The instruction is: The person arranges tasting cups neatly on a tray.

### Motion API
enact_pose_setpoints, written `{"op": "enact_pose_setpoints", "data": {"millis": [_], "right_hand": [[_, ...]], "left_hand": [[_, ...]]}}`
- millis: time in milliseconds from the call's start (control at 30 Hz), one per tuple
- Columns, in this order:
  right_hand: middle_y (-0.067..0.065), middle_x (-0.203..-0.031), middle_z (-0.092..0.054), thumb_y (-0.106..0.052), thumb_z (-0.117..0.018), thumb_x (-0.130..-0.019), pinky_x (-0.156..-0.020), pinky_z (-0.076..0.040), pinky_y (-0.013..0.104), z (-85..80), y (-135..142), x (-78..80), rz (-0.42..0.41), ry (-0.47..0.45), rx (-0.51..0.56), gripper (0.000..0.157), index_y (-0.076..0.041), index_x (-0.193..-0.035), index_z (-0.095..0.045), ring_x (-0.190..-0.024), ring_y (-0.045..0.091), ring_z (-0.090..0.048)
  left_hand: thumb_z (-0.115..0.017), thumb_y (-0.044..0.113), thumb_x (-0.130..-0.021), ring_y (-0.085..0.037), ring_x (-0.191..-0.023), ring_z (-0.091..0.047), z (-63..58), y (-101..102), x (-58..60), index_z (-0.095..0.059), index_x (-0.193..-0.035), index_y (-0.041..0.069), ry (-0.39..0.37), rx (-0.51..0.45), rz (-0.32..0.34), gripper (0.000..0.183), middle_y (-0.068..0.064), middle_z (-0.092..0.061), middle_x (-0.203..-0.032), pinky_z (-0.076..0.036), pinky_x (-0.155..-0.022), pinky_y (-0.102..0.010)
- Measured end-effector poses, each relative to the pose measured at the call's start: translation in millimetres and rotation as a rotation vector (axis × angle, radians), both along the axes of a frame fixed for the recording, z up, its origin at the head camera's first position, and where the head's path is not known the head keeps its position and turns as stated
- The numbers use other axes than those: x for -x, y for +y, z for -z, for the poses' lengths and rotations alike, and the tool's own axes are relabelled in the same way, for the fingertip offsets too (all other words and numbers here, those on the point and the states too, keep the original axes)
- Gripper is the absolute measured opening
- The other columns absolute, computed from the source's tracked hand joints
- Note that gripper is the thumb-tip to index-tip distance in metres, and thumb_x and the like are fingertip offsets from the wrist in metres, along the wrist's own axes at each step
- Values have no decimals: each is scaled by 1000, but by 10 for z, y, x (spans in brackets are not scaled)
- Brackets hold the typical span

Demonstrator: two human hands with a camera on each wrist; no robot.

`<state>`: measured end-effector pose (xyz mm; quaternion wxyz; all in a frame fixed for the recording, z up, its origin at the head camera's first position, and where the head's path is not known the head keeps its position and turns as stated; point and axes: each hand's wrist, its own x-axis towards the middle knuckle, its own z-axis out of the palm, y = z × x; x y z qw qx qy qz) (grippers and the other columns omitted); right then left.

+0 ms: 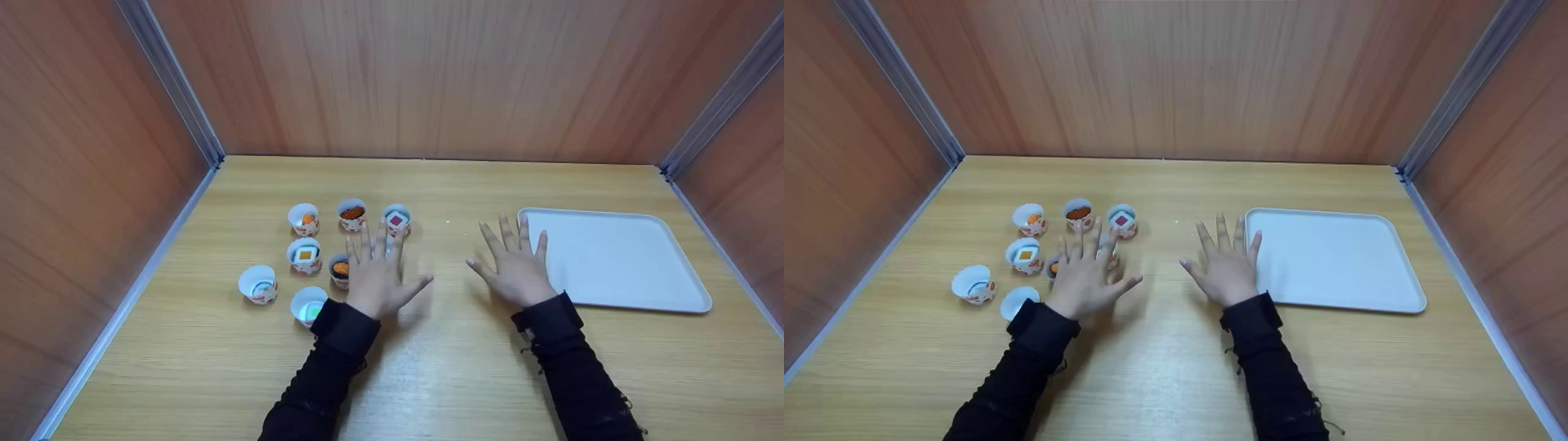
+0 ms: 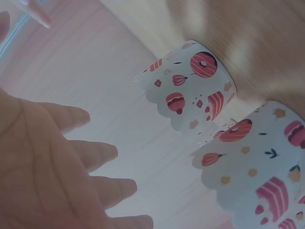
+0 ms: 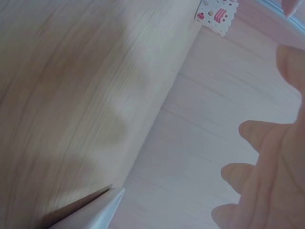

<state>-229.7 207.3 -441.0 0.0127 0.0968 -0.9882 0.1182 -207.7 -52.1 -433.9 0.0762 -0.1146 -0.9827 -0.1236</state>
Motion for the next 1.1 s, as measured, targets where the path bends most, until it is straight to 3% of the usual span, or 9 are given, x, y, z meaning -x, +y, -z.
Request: {"op": "enact_pose_setpoints", "data": {"millis": [233, 600, 900, 1100], "right_hand": [[15, -165, 0, -71, -34, -94, -110, 15, 70, 13, -10, 13, -11, -9, 6, 82, -25, -158, -14, -148, 40, 19], [15, -165, 2, -69, -39, -94, -108, 13, 73, -27, 8, 35, -24, -23, 42, 83, -22, -158, -14, -148, 42, 18], [17, -165, 1, -63, -44, -95, -106, 4, 78, 0, 143, 46, -29, -64, 76, 82, -21, -159, -12, -147, 48, 13], [16, -165, 0, -64, -45, -94, -106, -6, 79, -36, 430, 35, -13, -50, 144, 85, -22, -159, -8, -147, 52, 4]], "left_hand": [[-44, 81, -82, -42, -150, 2, -1, -13, -4, -14, -158, 23, -29, 23, -9, 100, -13, -2, -165, -2, -117, -65], [-48, 80, -81, -44, -150, 0, 4, 5, -21, -14, -158, 22, -56, -4, -41, 102, -16, -4, -165, -2, -118, -63], [-49, 82, -79, -44, -150, -5, 24, 121, -42, -13, -158, 16, -86, 7, 14, 109, -20, -11, -163, -5, -119, -62], [-45, 86, -76, -40, -151, -8, -40, 212, -71, -7, -159, 15, -111, -54, 43, 115, -16, -11, -164, -10, -120, -59]]}}
